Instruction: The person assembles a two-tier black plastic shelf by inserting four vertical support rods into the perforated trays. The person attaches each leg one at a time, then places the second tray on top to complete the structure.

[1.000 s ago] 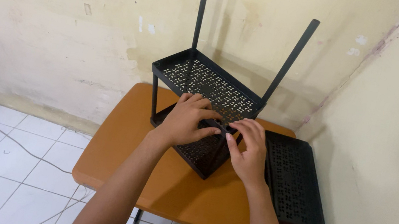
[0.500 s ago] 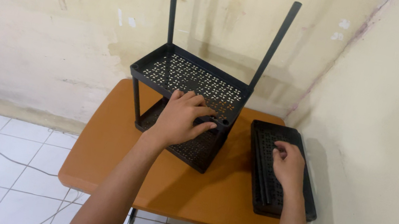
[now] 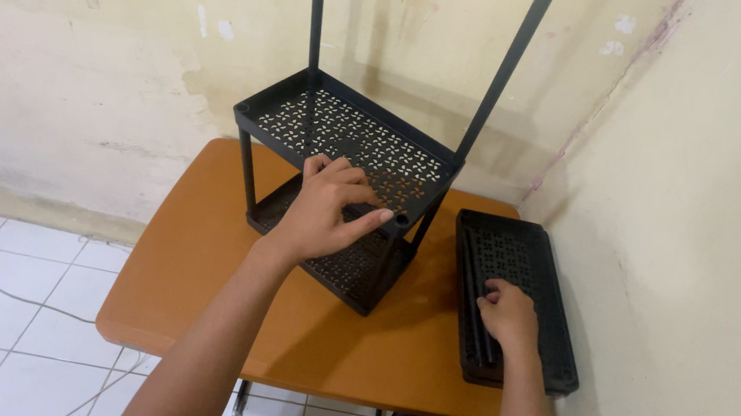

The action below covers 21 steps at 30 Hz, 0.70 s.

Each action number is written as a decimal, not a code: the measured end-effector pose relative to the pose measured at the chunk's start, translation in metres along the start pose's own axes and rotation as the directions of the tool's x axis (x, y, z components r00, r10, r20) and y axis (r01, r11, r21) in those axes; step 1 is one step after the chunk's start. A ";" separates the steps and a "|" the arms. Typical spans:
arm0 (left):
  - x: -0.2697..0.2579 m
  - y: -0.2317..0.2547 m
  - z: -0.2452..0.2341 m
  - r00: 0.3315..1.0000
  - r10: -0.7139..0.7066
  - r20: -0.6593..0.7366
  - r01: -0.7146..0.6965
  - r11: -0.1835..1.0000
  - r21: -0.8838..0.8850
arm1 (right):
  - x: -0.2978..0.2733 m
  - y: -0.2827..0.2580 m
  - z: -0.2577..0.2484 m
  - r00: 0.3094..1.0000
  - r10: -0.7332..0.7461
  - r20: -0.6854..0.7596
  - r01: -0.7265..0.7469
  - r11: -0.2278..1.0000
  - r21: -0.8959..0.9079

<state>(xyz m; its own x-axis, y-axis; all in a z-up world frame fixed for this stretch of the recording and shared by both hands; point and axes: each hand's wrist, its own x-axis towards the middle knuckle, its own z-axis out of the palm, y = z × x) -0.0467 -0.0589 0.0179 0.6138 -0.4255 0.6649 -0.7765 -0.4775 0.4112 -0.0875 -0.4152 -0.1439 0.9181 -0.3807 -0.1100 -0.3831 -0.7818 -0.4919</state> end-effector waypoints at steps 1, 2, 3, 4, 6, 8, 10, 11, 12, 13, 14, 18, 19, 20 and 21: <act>-0.001 -0.002 -0.001 1.000 -0.005 -0.006 0.005 1.000 -0.029 | -0.001 -0.001 -0.002 1.000 0.020 0.013 -0.020 1.000 -0.016; -0.001 -0.005 -0.002 1.000 -0.009 -0.012 0.008 0.998 -0.060 | 0.000 -0.002 -0.005 0.999 0.041 0.024 -0.041 0.999 -0.032; -0.002 -0.008 -0.004 1.000 -0.013 -0.017 0.011 0.996 -0.090 | 0.001 -0.003 -0.006 0.997 0.063 0.035 -0.061 0.997 -0.049; -0.002 -0.011 -0.004 1.000 -0.006 -0.019 0.004 0.995 -0.105 | 0.001 -0.003 -0.007 0.997 0.064 0.037 -0.062 0.996 -0.060; -0.001 -0.018 -0.005 1.000 0.008 -0.026 -0.011 0.991 -0.132 | 0.002 -0.003 -0.008 0.997 0.063 0.039 -0.060 0.995 -0.083; 0.000 -0.026 -0.006 1.000 -0.005 -0.031 0.000 0.986 -0.168 | 0.004 -0.003 -0.009 0.994 0.097 0.043 -0.093 0.992 -0.080; 0.000 -0.033 -0.008 1.000 -0.020 -0.022 0.016 0.982 -0.186 | 0.003 -0.005 -0.012 0.998 0.063 0.011 -0.063 0.998 -0.030; 0.000 -0.036 -0.008 1.000 -0.028 -0.011 0.025 0.982 -0.186 | 0.000 -0.006 -0.017 1.000 0.015 -0.027 -0.014 1.000 0.018; 0.000 -0.039 -0.009 0.999 -0.035 0.001 0.035 0.982 -0.186 | -0.003 -0.008 -0.021 0.997 -0.031 -0.066 0.035 0.997 0.065; 0.000 -0.041 -0.009 0.999 -0.041 0.009 0.042 0.981 -0.189 | -0.006 -0.013 -0.026 0.998 -0.011 -0.064 0.021 0.987 0.162; 0.000 -0.043 -0.010 0.999 -0.047 0.019 0.049 0.980 -0.195 | -0.010 -0.019 -0.032 0.998 0.013 -0.059 0.003 0.966 0.257; 0.001 -0.042 -0.011 0.999 -0.049 0.015 0.051 0.982 -0.180 | -0.034 -0.051 -0.062 0.996 -0.014 -0.088 0.061 0.820 0.570; 0.002 -0.040 -0.012 0.998 -0.057 0.022 0.060 0.981 -0.186 | -0.042 -0.060 -0.070 0.994 -0.052 -0.091 0.097 0.791 0.605; 0.002 -0.038 -0.013 0.997 -0.066 0.026 0.070 0.979 -0.190 | -0.048 -0.069 -0.077 0.991 -0.093 -0.096 0.134 0.759 0.638; 0.003 -0.035 -0.015 0.997 -0.075 0.031 0.080 0.978 -0.194 | -0.055 -0.078 -0.084 0.986 -0.134 -0.103 0.168 0.724 0.669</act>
<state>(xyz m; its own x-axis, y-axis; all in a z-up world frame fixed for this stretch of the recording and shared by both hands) -0.0200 -0.0322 0.0151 0.6746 -0.4120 0.6125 -0.7378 -0.3516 0.5762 -0.1168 -0.3747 -0.0270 0.9459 -0.3212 0.0465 -0.0549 -0.2997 -0.9525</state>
